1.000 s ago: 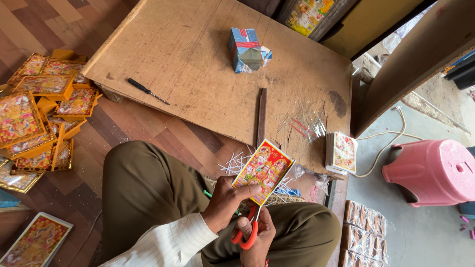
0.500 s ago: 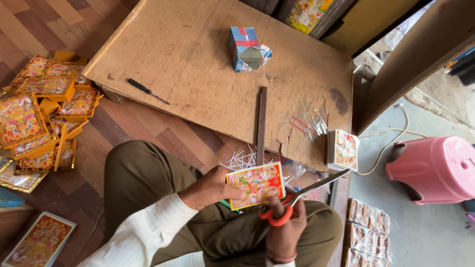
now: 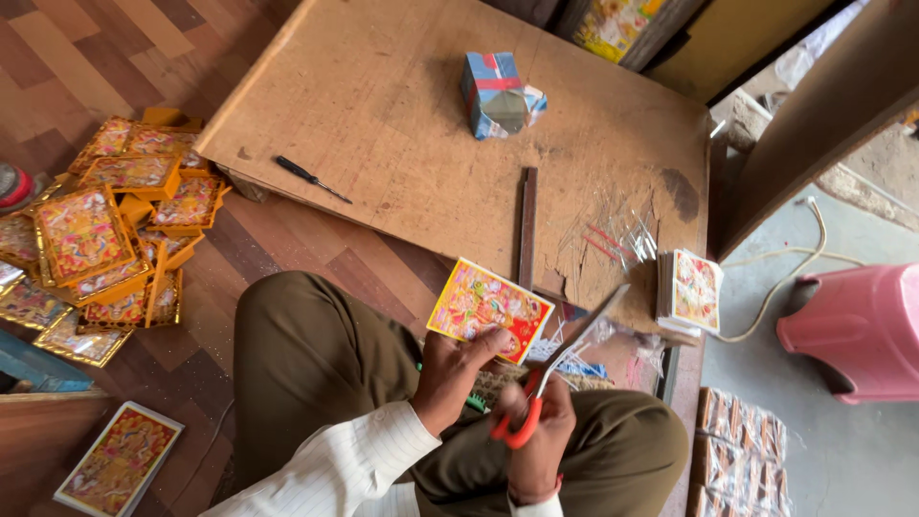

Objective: The person sits on the floor and uses scissors to trim the edges of printed cards. They handle a stack of cards, cut each one individually, and place the trimmed cards into a separate pile on the table.

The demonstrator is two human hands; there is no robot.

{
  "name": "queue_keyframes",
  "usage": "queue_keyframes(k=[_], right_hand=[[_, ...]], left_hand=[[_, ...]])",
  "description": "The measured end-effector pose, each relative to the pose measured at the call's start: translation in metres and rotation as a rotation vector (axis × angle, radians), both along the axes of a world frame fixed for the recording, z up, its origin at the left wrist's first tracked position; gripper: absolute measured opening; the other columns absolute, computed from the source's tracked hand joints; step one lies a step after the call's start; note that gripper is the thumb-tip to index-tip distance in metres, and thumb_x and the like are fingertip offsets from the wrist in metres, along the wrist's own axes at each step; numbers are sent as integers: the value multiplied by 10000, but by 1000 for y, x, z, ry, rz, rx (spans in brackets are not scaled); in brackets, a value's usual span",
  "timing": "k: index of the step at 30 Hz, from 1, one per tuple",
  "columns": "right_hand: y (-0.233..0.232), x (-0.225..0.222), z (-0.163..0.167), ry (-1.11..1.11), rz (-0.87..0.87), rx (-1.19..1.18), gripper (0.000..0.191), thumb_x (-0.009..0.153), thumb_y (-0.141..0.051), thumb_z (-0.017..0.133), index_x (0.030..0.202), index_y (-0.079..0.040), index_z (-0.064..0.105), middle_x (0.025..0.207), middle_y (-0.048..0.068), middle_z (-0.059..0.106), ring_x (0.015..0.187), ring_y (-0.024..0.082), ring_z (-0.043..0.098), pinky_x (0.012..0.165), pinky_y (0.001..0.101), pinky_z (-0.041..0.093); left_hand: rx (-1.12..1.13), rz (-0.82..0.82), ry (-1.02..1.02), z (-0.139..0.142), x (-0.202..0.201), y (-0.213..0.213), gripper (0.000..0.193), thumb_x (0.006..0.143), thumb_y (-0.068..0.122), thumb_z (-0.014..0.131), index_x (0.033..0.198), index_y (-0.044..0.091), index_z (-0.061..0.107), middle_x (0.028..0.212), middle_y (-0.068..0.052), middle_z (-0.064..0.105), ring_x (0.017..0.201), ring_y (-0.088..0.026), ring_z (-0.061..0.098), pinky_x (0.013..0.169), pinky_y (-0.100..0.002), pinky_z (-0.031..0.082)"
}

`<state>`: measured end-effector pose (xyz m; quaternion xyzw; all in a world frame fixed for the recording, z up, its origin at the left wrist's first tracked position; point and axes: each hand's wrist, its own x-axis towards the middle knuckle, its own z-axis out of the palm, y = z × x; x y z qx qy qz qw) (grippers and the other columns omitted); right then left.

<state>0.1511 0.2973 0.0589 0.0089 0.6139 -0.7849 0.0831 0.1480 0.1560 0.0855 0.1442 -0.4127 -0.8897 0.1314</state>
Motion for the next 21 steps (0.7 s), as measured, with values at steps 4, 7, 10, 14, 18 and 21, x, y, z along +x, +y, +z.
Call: queue_keyframes(k=[4,7,10,14,18,21], right_hand=[[8,25,-19,-48,255,-9,770,672,-399,907,1231,27,591,683,94,657,510,178,634,449,277,479],[8,33,-29,-88,341,-46,843,659,-459,933,1234,44,577,668,103,646,517,190,625,457,292,486],[8,34,-30,-90,313,5,831,669,-449,928,1232,59,589,646,96,640,510,183,620,466,291,495],[8,32,-22,-128,259,102,763,676,-395,907,1222,52,617,630,70,640,496,163,625,460,283,497],[5,34,-16,-110,242,122,680,710,-335,895,1204,54,635,644,56,641,489,146,611,447,271,472],[2,34,-14,-95,241,98,648,728,-310,890,1201,54,638,651,49,637,489,137,600,444,262,460]], left_hand=[[78,30,-5,6,-14,-10,221,921,118,713,1095,-17,691,991,-81,748,851,-156,745,668,-324,647],[116,66,-3,11,-16,-10,216,913,94,717,1083,-37,690,986,-103,746,840,-194,746,692,-367,667],[136,68,-3,14,-16,-8,221,902,83,719,1083,-42,689,986,-114,749,847,-213,753,702,-383,669],[151,69,7,13,-15,-6,223,906,76,714,1093,-44,694,994,-118,753,862,-216,757,742,-396,674],[151,57,-1,10,-14,-4,226,908,75,708,1099,-47,701,1001,-120,758,866,-219,759,766,-404,676],[159,66,10,9,-15,-2,234,908,76,714,1106,-46,700,1009,-122,752,872,-216,756,769,-405,674]])
